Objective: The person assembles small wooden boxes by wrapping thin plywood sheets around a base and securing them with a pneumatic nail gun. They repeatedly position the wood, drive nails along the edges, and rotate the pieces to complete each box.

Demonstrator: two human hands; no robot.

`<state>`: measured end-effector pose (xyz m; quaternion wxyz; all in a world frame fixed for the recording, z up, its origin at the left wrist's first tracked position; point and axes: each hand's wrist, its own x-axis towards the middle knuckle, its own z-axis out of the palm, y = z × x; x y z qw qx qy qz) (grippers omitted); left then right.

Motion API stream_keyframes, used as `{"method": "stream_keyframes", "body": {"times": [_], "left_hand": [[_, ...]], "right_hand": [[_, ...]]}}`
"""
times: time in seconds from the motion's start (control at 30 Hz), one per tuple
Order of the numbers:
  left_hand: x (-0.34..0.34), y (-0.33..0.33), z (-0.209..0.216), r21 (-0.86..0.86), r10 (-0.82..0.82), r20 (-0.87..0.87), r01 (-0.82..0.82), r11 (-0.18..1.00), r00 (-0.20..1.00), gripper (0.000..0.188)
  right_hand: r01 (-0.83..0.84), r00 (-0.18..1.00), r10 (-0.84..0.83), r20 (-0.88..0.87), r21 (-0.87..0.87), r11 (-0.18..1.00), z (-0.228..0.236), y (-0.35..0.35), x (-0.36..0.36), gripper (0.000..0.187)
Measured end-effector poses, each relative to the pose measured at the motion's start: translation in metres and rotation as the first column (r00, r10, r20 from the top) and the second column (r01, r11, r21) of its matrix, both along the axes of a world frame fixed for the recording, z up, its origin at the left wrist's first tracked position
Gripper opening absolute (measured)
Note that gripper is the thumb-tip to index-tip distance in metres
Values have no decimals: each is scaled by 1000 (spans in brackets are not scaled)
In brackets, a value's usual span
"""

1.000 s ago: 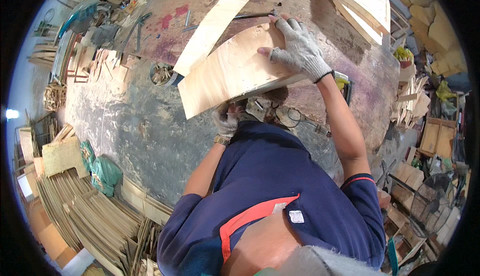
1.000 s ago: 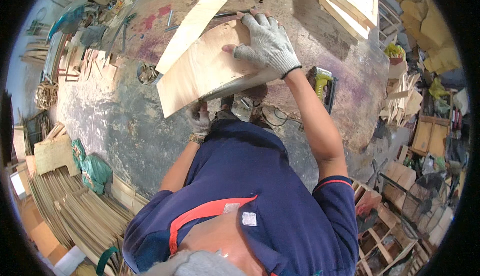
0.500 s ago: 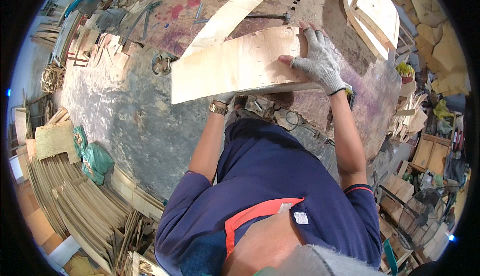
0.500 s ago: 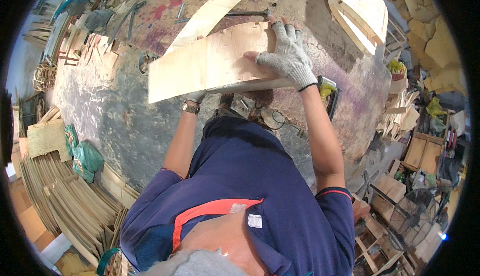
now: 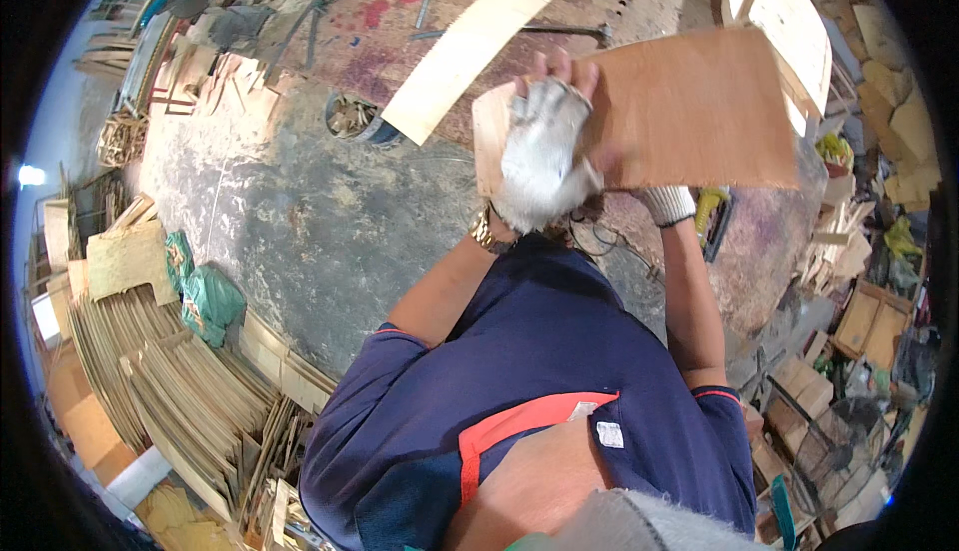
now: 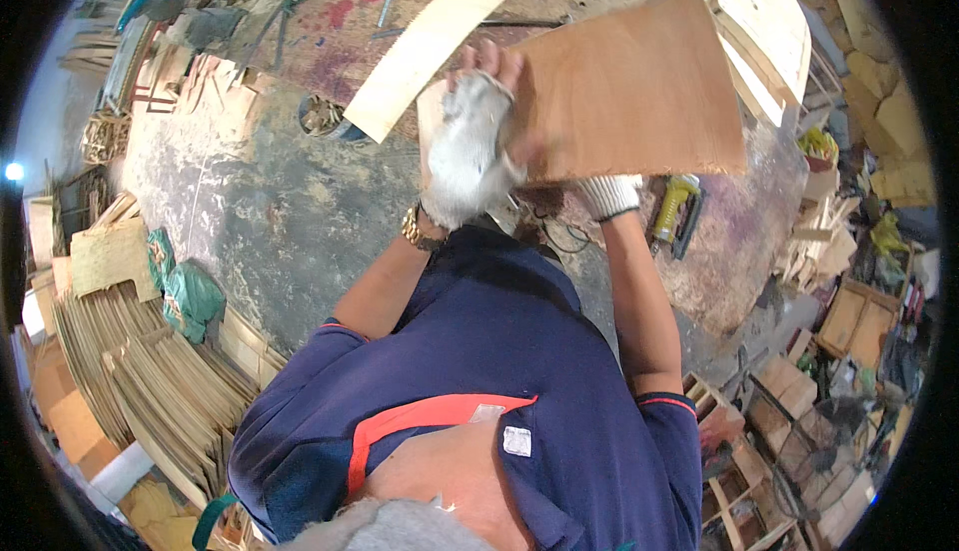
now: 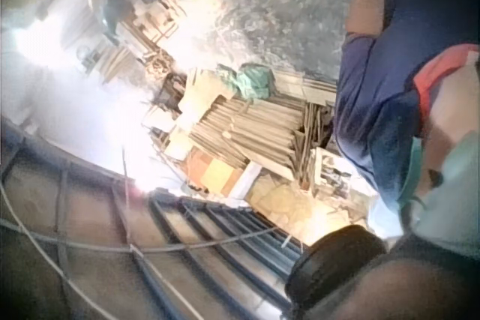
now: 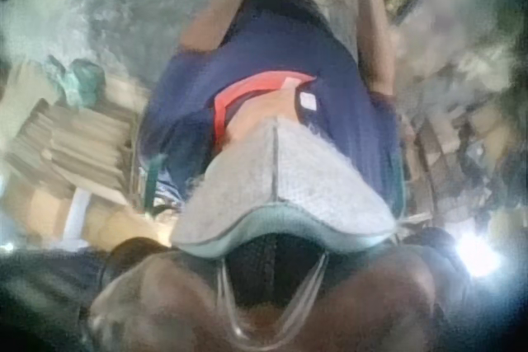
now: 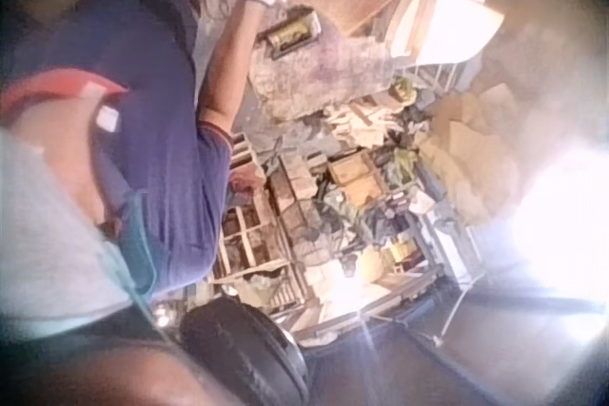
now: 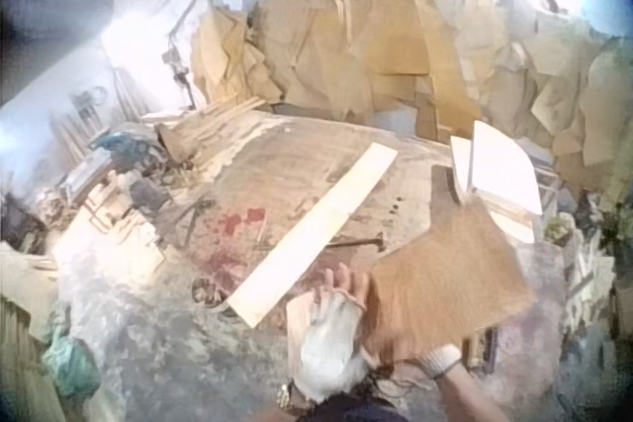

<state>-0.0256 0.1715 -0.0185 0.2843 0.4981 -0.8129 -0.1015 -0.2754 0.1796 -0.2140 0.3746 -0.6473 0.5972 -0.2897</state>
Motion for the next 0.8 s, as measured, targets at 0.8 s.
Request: {"method": "stream_keyframes", "body": {"times": [0.8], "left_hand": [[146, -146, -81, 625, 632, -773, 100, 774, -60, 68]], "right_hand": [[376, 911, -412, 18, -448, 811, 181, -14, 15, 78]]}}
